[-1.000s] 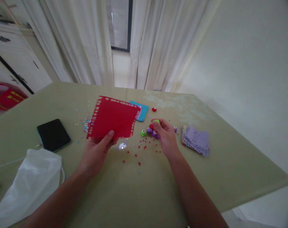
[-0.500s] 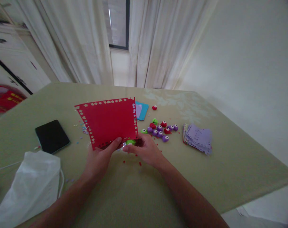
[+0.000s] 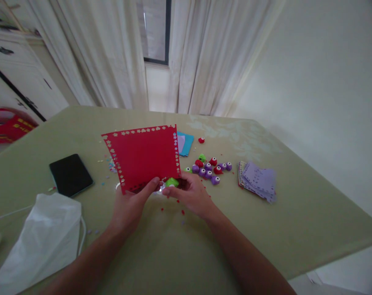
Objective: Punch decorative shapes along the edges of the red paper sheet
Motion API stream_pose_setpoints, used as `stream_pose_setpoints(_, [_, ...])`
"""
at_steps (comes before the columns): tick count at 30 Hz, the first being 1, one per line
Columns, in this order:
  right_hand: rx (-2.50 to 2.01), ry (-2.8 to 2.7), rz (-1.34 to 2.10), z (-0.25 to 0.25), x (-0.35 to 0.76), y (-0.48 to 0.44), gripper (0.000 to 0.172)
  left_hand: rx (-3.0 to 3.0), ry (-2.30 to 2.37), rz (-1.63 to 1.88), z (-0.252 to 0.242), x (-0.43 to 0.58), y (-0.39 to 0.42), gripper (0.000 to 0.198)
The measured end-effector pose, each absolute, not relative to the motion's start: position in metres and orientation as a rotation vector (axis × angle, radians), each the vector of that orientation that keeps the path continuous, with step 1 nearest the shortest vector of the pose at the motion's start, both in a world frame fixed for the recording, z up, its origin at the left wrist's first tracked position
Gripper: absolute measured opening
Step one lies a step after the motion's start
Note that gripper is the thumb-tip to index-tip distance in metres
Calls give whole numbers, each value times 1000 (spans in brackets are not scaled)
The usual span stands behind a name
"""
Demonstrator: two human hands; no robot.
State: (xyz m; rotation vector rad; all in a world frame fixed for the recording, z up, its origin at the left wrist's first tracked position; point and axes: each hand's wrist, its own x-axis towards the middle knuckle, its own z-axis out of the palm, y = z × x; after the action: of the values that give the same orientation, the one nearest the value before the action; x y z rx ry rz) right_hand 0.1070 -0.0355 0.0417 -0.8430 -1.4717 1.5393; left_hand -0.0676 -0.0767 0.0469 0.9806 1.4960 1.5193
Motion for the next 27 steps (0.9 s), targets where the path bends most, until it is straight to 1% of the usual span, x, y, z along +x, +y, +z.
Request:
stream_pose_setpoints(2, [-821, -1393, 1590, 44, 106, -36, 38, 986, 1489, 1517, 45, -67, -77, 26])
stream_pose_setpoints(6, [-802, -1224, 1660, 51, 102, -37, 41, 998, 1471, 1508, 38, -68, -77, 28])
stream_pose_setpoints(12, [-844, -1138, 1593, 44, 100, -37, 38, 990, 1478, 1509, 36, -68, -76, 30])
stream_pose_setpoints(18, [-876, -1067, 1585, 36, 98, -38, 41, 973, 1457, 1462, 40, -65, -78, 28])
stream_pose_setpoints(27, [-836, -1048, 1573, 34, 97, -39, 36, 941, 1411, 1463, 42, -62, -77, 33])
